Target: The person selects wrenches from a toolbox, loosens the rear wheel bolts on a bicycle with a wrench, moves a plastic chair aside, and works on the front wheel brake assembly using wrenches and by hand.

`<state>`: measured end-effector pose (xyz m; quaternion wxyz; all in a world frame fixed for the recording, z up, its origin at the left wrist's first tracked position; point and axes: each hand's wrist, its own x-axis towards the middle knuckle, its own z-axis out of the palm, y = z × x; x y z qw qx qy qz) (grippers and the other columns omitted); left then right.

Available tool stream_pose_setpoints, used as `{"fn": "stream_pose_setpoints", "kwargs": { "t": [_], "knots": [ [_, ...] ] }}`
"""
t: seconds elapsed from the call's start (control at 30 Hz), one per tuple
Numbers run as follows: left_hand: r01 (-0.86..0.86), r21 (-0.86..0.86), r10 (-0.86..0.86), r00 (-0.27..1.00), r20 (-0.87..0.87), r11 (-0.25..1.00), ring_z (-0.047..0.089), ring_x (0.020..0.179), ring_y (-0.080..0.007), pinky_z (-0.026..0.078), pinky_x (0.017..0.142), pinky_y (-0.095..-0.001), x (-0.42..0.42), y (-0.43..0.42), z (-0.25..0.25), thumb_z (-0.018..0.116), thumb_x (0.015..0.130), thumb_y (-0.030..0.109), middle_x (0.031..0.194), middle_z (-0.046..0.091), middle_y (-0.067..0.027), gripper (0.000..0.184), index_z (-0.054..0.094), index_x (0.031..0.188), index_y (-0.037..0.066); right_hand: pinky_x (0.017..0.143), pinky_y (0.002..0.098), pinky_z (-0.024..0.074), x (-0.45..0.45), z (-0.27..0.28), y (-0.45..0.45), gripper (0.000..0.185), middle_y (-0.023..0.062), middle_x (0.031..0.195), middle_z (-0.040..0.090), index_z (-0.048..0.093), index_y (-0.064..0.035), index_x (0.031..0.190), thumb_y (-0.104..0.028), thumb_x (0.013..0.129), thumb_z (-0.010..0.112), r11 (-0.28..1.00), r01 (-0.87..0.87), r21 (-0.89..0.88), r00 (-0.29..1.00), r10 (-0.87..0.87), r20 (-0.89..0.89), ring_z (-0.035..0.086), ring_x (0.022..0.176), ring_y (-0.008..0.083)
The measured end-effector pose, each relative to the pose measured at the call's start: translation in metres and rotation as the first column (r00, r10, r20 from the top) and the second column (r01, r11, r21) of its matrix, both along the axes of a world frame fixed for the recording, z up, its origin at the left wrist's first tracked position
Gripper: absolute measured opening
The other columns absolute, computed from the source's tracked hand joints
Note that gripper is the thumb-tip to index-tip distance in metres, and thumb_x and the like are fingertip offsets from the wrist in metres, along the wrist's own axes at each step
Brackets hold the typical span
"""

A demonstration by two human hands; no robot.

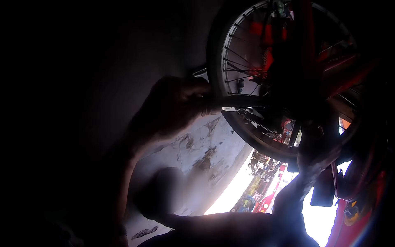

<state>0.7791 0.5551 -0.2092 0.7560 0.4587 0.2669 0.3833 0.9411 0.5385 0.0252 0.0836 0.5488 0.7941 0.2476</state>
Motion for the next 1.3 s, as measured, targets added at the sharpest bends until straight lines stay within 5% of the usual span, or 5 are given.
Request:
{"fn": "stream_pose_setpoints", "kwargs": {
  "t": [0.27,0.47,0.53,0.73,1.3],
  "knots": [
    [-0.306,0.006,0.306,0.952,0.002,0.952,0.061,0.059,-0.0079,0.049,0.051,-0.0240,0.011,-0.020,-0.004,0.077,0.084,0.034,0.071,0.067,-0.0038,0.029,0.071,0.086,0.005,0.071,0.0326,0.0582,-0.006,0.008,-0.005,0.033,0.0053,0.095,0.074,0.069,-0.0106,0.111,-0.027,0.083,0.076,0.982,0.182,0.057,0.980,-0.177,-0.089,0.072,0.080,0.0196],
    [-0.469,-0.798,0.786,0.618,0.010,0.379,0.042,0.045,-0.0071,0.033,0.041,-0.0239,0.050,-0.013,0.008,0.074,0.089,0.028,0.059,0.046,0.0023,0.033,0.053,0.070,0.010,0.062,0.0330,0.0544,-0.009,0.010,-0.006,0.024,0.0049,0.086,0.072,0.070,-0.0148,0.101,-0.028,0.082,0.075,0.974,0.184,0.133,0.978,-0.168,-0.124,0.070,0.071,0.0205],
    [-0.370,-0.926,0.893,0.439,-0.099,0.079,0.036,0.042,-0.0099,0.035,0.043,-0.0269,0.059,-0.004,-0.010,0.065,0.095,0.030,0.056,0.038,0.0020,0.036,0.046,0.069,0.013,0.064,0.0331,0.0555,-0.008,0.008,-0.006,0.025,0.0044,0.089,0.073,0.071,-0.0145,0.104,-0.025,0.082,0.076,0.972,0.194,0.135,0.979,-0.182,-0.094,0.071,0.074,0.0196],
    [0.000,-0.980,0.952,0.236,0.193,0.199,0.034,0.046,-0.0142,0.035,0.053,-0.0319,0.057,-0.011,-0.020,0.056,0.098,0.033,0.054,0.031,0.0007,0.044,0.034,0.064,0.016,0.078,0.0333,0.0586,-0.003,0.015,-0.006,0.029,0.0051,0.098,0.075,0.071,-0.0114,0.110,-0.015,0.081,0.077,0.974,0.216,0.072,0.976,-0.218,0.022,0.073,0.085,0.0187],
    [-0.215,-0.974,0.759,0.646,-0.086,0.073,0.036,0.052,-0.0113,0.047,0.075,-0.0416,0.103,0.058,-0.028,0.061,0.093,0.027,0.058,0.035,0.0049,0.028,0.043,0.075,0.018,0.077,0.0378,0.0566,0.012,0.018,-0.020,0.024,0.0124,0.100,0.072,0.071,-0.0109,0.111,-0.017,0.088,0.068,0.984,0.152,0.088,0.985,-0.158,0.071,0.071,0.086,0.0266]
  ]
}}
